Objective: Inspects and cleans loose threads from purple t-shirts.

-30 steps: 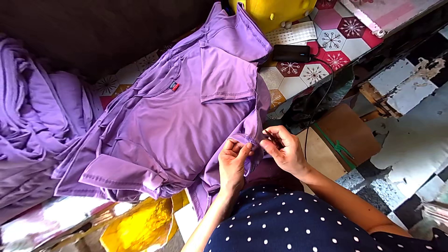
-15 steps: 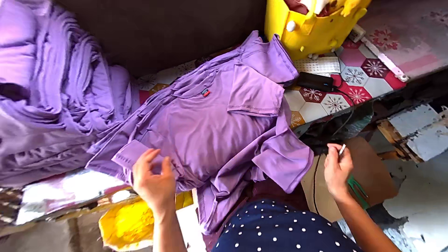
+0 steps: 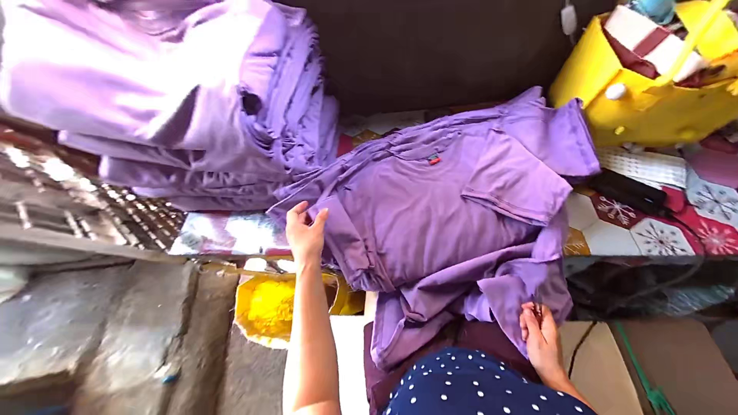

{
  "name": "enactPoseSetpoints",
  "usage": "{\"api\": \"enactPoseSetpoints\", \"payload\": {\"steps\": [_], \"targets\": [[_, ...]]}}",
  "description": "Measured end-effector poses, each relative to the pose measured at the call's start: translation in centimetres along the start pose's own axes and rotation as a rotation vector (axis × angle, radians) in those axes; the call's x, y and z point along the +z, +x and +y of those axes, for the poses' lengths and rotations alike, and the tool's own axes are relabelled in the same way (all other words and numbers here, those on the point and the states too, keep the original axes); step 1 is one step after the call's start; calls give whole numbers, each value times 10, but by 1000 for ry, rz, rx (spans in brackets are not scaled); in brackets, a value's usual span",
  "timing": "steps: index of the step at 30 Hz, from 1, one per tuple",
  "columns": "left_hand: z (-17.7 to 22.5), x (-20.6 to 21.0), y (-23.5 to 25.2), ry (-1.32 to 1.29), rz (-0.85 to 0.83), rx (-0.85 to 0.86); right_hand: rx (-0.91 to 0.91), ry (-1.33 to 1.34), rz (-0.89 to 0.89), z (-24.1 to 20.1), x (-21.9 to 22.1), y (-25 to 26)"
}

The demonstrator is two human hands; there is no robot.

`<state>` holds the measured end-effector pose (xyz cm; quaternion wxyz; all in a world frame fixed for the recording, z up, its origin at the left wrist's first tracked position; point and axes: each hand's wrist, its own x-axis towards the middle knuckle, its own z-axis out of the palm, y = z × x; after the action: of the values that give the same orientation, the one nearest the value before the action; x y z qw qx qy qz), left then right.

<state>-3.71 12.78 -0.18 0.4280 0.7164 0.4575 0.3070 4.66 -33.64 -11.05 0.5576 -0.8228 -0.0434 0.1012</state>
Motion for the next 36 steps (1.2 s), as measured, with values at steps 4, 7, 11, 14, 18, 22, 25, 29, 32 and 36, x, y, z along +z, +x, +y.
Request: {"api": "enactPoseSetpoints", "payload": {"steps": [4,7,11,14,18,22,25,29,32,36], "targets": [[10,-4,-1,-47,71,160,-75,84,80,-14,-1,-3],[44,2,-47,-15,-96,572,-445,217,16,-56,7,9],[67,32,-139,20,-487,1106,-834,226,-393,-135,52,39],[52,36,-182,-40,-289,1145,-945,222,-511,-147,88,58],[24,19,-216,-168,-241,315,-789,386,-386,-156,85,43],[8,23,-231,-814,-827,-393,-760,497,-376,-158,81,17],[21,38,-221,-1269,-646,-558,-769,572,-386,-158,77,2],[34,35,-202,-1046,-350,-483,-720,472,-329,-141,65,0],[37,17,-181,-804,-245,-399,-369,94,-492,-124,44,10],[43,-4,-154,-580,-256,-392,-339,94,-411,-141,42,22]]}}
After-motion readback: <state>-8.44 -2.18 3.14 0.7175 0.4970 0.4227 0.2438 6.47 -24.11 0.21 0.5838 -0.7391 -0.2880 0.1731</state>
